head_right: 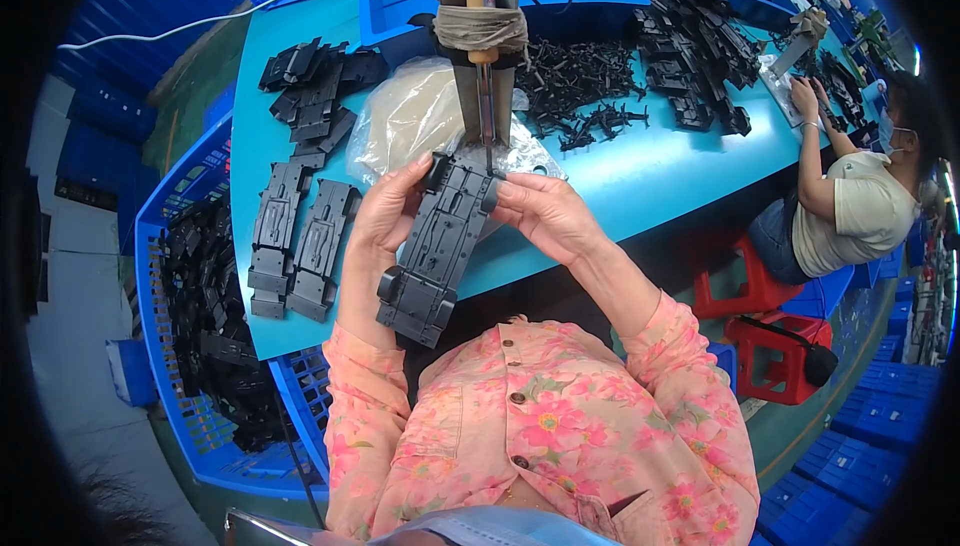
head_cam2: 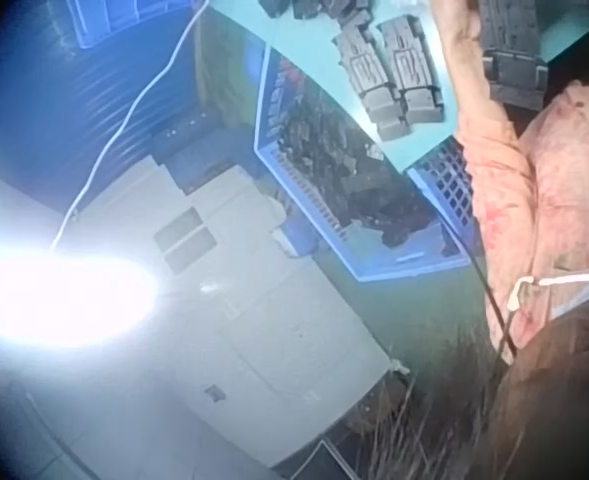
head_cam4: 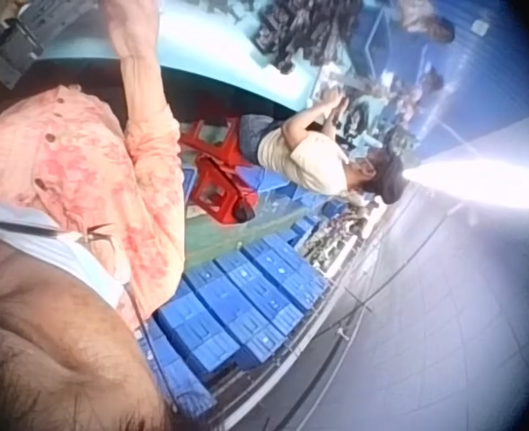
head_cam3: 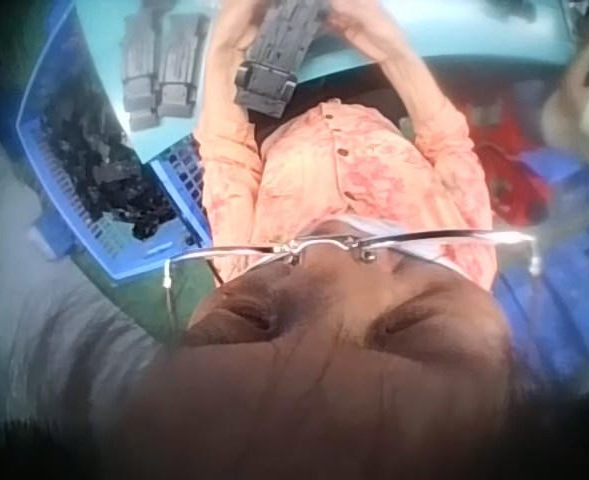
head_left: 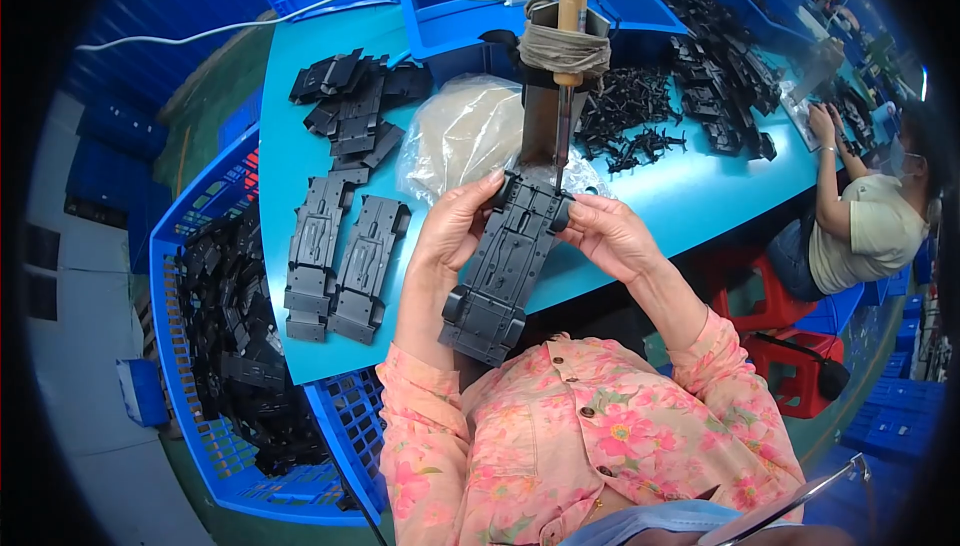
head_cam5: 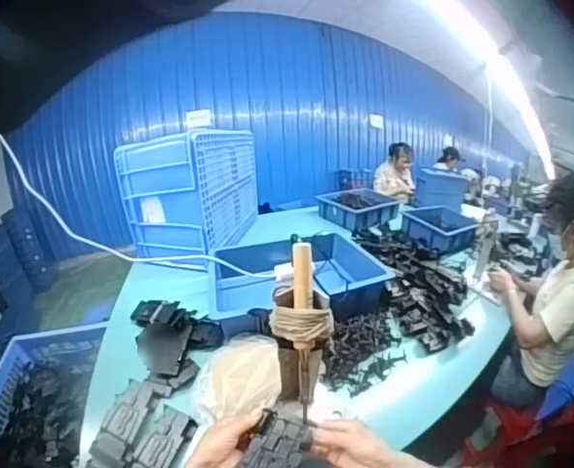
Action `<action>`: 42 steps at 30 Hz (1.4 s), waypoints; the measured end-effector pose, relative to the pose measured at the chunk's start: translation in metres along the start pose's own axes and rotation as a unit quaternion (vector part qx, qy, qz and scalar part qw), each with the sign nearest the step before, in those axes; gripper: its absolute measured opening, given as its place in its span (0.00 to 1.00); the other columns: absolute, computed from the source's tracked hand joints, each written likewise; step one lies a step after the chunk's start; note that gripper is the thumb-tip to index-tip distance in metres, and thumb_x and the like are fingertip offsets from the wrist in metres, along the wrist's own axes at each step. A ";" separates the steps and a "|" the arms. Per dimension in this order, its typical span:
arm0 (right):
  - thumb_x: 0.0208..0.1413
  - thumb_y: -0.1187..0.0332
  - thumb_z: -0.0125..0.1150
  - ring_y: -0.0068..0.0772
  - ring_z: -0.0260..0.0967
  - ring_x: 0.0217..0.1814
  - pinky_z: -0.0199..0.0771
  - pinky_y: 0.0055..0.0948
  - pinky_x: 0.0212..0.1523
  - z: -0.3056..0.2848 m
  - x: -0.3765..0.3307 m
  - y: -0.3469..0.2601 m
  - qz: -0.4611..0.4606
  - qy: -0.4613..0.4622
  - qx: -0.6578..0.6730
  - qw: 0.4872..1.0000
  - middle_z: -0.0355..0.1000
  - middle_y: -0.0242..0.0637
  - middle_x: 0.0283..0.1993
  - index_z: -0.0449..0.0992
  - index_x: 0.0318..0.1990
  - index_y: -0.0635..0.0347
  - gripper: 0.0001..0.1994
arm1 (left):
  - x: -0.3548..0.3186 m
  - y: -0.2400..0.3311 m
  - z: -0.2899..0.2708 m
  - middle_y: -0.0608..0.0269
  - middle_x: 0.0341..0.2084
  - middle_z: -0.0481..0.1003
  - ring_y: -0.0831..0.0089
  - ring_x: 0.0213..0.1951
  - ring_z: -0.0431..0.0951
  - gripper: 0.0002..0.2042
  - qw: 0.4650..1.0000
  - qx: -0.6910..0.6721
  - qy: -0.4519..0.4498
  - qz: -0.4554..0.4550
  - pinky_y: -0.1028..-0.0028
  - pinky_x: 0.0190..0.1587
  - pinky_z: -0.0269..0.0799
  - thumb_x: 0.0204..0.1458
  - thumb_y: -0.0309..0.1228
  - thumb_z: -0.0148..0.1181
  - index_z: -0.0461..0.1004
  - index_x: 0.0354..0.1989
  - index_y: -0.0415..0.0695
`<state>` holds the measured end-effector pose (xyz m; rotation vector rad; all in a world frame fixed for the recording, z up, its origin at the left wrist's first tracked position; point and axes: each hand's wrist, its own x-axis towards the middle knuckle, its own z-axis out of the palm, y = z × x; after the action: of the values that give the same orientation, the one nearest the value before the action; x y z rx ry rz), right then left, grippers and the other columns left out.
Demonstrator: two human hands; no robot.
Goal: Assembling black plastic components by hand at a factory workstation.
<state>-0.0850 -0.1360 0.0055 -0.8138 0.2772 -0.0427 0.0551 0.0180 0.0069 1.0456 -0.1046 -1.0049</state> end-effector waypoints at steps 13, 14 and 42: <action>0.50 0.70 0.55 0.27 0.67 0.42 0.66 0.28 0.46 -0.002 0.001 0.002 -0.013 0.007 -0.016 1.000 0.70 0.39 0.41 0.67 0.45 0.71 0.16 | 0.000 -0.002 0.000 0.66 0.26 0.74 0.81 0.26 0.72 0.12 1.000 -0.023 -0.016 -0.011 0.82 0.30 0.68 0.47 0.37 0.57 0.73 0.33 0.40; 0.50 0.70 0.55 0.27 0.67 0.42 0.66 0.28 0.46 -0.002 0.001 0.002 -0.011 0.010 -0.017 1.000 0.70 0.39 0.41 0.68 0.45 0.71 0.16 | -0.001 -0.001 0.002 0.66 0.26 0.74 0.81 0.25 0.72 0.12 1.000 -0.025 -0.012 -0.007 0.81 0.30 0.68 0.47 0.36 0.57 0.73 0.33 0.40; 0.50 0.70 0.55 0.28 0.67 0.43 0.65 0.29 0.47 0.003 -0.002 0.003 -0.017 0.007 -0.006 1.000 0.69 0.41 0.43 0.65 0.47 0.72 0.18 | -0.001 -0.002 0.000 0.65 0.25 0.74 0.80 0.25 0.71 0.13 0.999 -0.035 -0.018 -0.019 0.81 0.30 0.68 0.47 0.37 0.57 0.73 0.33 0.39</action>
<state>-0.0858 -0.1314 0.0061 -0.8298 0.2763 -0.0784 0.0534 0.0184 0.0054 0.9686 -0.0776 -1.0552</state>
